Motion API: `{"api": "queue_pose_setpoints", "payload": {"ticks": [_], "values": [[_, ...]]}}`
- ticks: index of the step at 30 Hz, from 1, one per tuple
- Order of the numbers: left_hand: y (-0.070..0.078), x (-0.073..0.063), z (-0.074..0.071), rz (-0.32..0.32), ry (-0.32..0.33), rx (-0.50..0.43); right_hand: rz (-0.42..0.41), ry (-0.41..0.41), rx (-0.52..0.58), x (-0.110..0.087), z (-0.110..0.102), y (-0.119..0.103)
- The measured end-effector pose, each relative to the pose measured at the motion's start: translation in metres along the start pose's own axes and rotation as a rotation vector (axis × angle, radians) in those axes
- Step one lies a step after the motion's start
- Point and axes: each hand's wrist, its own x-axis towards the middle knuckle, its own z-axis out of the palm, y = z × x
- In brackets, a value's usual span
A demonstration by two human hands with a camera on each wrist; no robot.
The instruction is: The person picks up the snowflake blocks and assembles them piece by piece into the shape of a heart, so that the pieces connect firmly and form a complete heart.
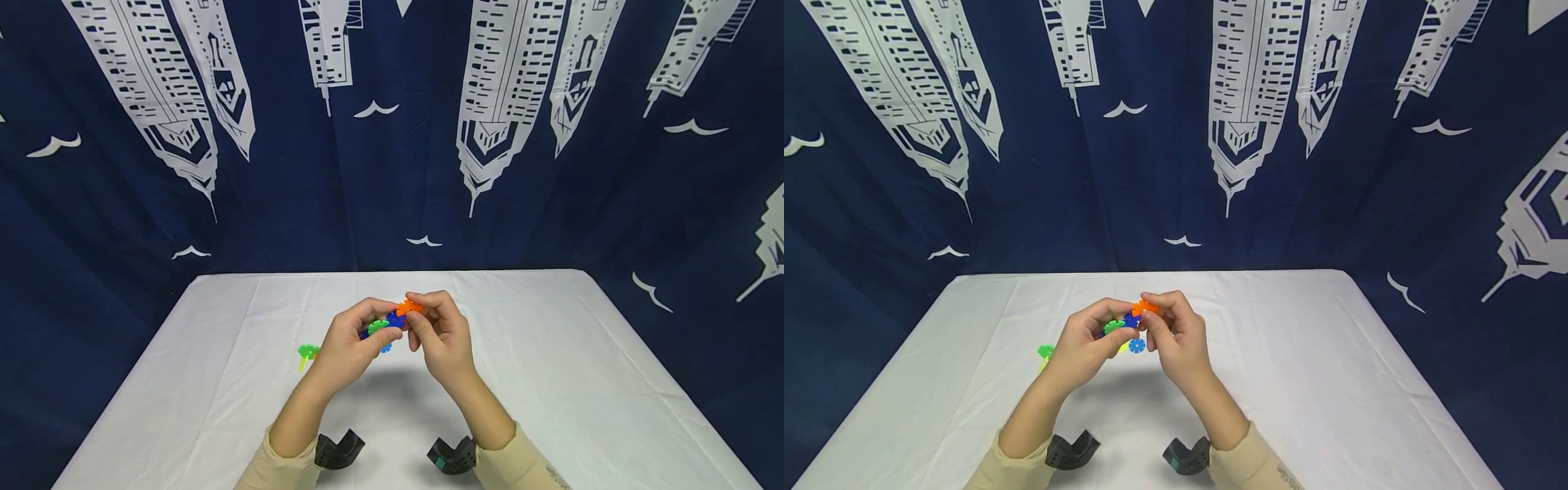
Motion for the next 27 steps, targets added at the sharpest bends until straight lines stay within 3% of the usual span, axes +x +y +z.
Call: {"api": "queue_pose_setpoints", "payload": {"ticks": [4, 9, 14, 18, 24, 27], "values": [[-0.001, 0.000, 0.000, -0.018, -0.004, -0.017, 0.006, -0.045, -0.035, 0.003, -0.005, 0.000], [-0.004, 0.001, 0.002, -0.010, 0.004, 0.009, 0.009, -0.091, -0.199, 0.007, -0.013, -0.004], [-0.005, 0.001, 0.003, -0.027, 0.020, 0.068, 0.030, -0.082, -0.330, 0.009, -0.017, -0.007], [-0.004, 0.001, 0.004, 0.008, 0.033, 0.146, -0.008, -0.054, -0.402, 0.011, -0.021, -0.007], [-0.002, 0.002, 0.005, 0.045, 0.005, 0.220, -0.034, -0.078, -0.405, 0.013, -0.026, -0.008], [-0.002, 0.002, 0.005, 0.046, -0.005, 0.226, 0.017, -0.106, -0.339, 0.011, -0.026, -0.009]]}}
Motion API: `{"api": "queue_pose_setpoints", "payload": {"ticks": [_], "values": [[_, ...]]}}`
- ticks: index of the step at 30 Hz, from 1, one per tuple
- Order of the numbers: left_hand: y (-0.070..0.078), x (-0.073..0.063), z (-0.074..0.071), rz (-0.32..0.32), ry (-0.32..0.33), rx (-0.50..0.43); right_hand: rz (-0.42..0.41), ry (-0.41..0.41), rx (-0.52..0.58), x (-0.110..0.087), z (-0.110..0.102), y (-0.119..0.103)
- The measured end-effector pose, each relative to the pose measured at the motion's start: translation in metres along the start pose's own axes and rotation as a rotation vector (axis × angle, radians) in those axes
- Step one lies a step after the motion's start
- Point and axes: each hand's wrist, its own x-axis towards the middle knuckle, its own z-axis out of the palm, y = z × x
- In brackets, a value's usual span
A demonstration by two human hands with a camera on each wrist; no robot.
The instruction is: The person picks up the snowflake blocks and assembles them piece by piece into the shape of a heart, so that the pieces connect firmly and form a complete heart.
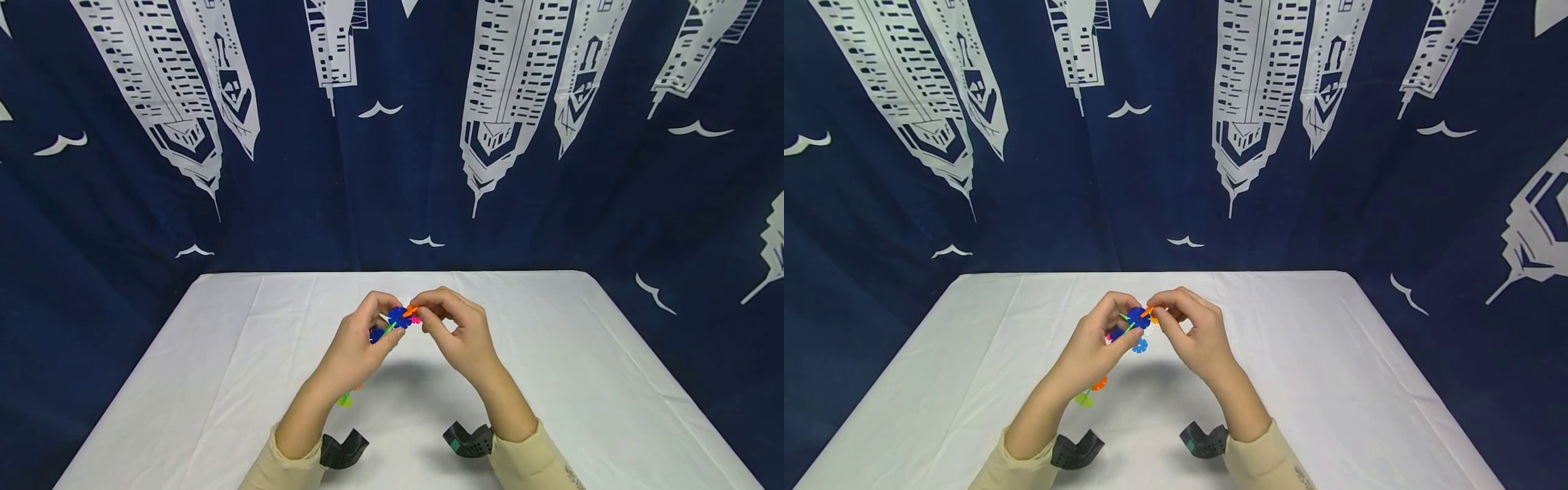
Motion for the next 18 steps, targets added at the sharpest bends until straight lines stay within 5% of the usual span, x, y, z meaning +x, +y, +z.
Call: {"api": "queue_pose_setpoints", "payload": {"ticks": [8, 18], "values": [[-0.0021, 0.0002, 0.0014, -0.004, 0.017, 0.047, 0.238, -0.074, 0.201, -0.0021, 0.0016, 0.0008], [-0.0097, 0.0012, 0.0011, 0.007, -0.018, -0.063, 0.264, -0.150, 0.288, -0.0011, -0.0018, 0.0028]]}}
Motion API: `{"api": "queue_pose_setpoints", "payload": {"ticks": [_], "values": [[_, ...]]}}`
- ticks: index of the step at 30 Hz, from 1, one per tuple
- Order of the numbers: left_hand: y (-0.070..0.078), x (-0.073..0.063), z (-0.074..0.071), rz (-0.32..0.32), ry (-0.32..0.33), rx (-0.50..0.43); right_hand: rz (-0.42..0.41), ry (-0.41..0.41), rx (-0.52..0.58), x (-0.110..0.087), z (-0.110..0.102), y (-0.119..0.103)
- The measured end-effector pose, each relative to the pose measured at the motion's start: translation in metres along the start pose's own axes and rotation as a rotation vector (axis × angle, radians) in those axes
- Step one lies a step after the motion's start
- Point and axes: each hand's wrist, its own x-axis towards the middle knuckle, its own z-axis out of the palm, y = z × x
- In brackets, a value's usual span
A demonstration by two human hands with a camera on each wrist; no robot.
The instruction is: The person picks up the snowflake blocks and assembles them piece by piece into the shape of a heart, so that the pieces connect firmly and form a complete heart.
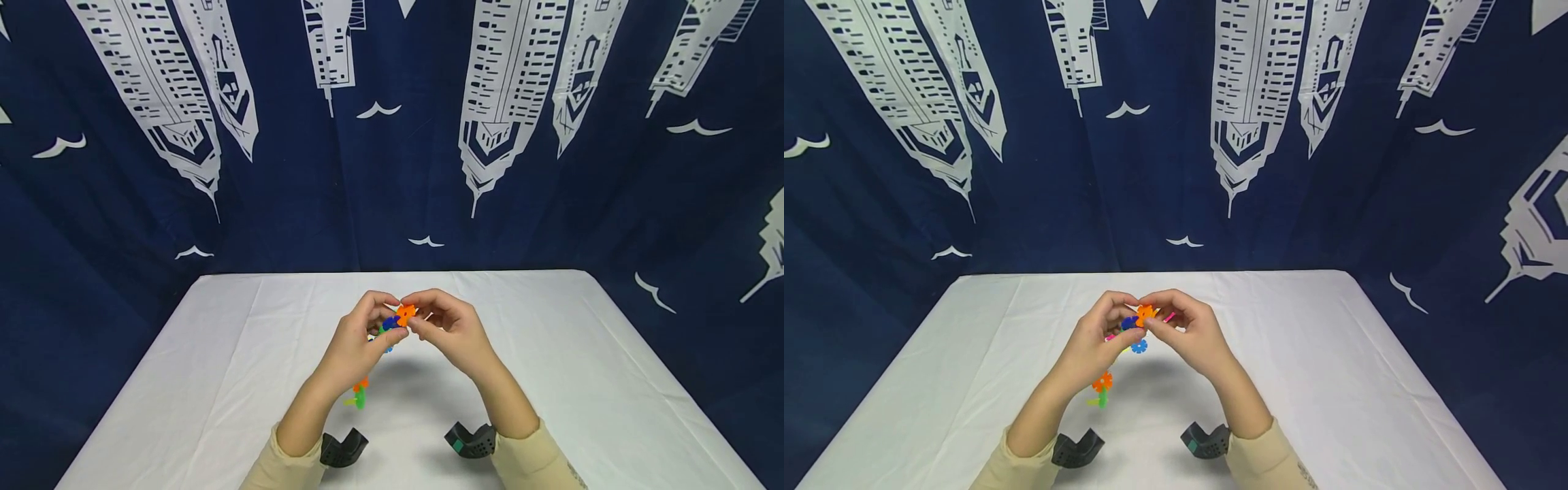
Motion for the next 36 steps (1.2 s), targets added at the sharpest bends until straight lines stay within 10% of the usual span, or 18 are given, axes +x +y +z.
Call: {"api": "queue_pose_setpoints", "payload": {"ticks": [15, 23, 36], "values": [[-0.005, 0.003, -0.002, -0.087, 0.085, -0.141, 0.151, 0.053, 0.066, 0.003, 0.007, 0.027], [-0.005, 0.002, -0.002, -0.056, 0.107, -0.126, 0.411, 0.133, -0.149, -0.003, 0.025, 0.086], [-0.006, 0.004, -0.004, 0.001, 0.183, -0.058, 0.302, -0.053, -0.570, -0.018, 0.042, 0.129]]}}
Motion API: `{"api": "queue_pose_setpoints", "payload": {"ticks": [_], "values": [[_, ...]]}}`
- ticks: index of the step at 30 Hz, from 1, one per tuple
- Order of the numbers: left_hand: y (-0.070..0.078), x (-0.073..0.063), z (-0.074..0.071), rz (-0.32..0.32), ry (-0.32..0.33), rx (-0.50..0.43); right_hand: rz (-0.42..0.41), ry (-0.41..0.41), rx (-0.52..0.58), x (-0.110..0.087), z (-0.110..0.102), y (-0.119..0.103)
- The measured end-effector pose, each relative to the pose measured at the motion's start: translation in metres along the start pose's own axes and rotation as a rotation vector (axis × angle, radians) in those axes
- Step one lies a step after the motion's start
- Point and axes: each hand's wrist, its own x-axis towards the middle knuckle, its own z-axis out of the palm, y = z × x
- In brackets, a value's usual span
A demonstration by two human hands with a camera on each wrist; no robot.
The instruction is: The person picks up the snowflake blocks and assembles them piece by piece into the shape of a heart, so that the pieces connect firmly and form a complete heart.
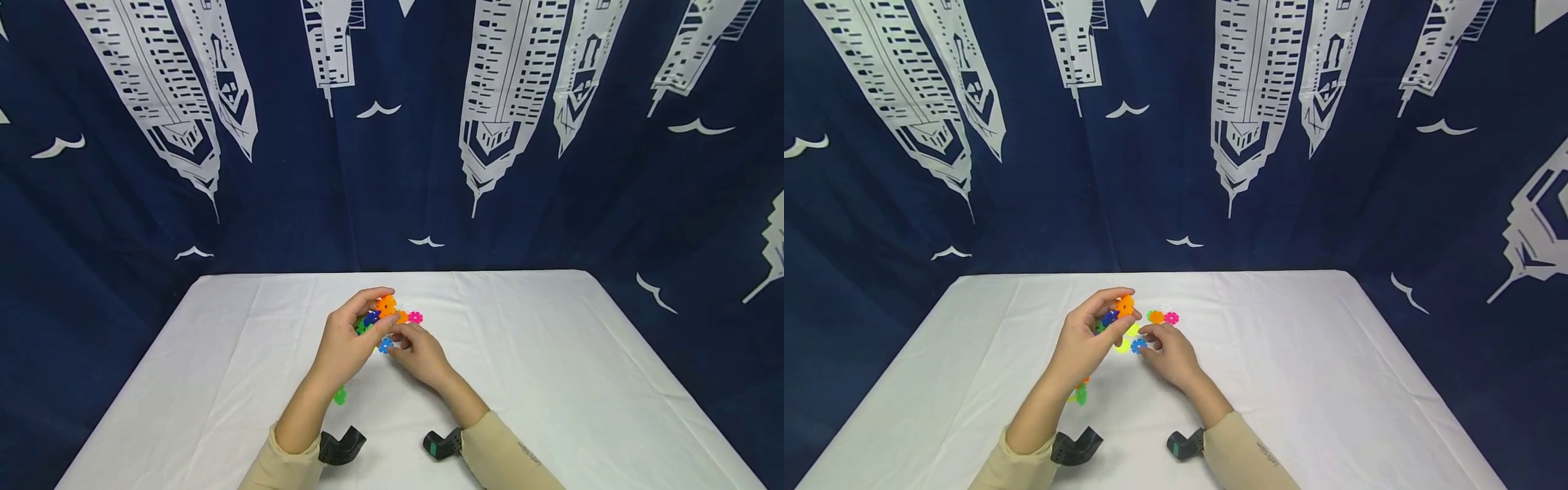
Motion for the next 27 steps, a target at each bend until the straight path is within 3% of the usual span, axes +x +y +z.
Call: {"api": "queue_pose_setpoints", "payload": {"ticks": [16, 22, 27], "values": [[0.0032, -0.0016, 0.0016, -0.070, -0.049, -0.008, -0.049, -0.056, -0.218, -0.0047, 0.0043, 0.0007], [0.0038, -0.0016, 0.0012, -0.075, -0.068, -0.011, -0.032, -0.041, -0.239, -0.0064, 0.0036, -0.0020], [0.0028, -0.0017, 0.0002, -0.048, -0.074, -0.007, 0.008, -0.076, -0.156, -0.0067, 0.0017, -0.0048]]}}
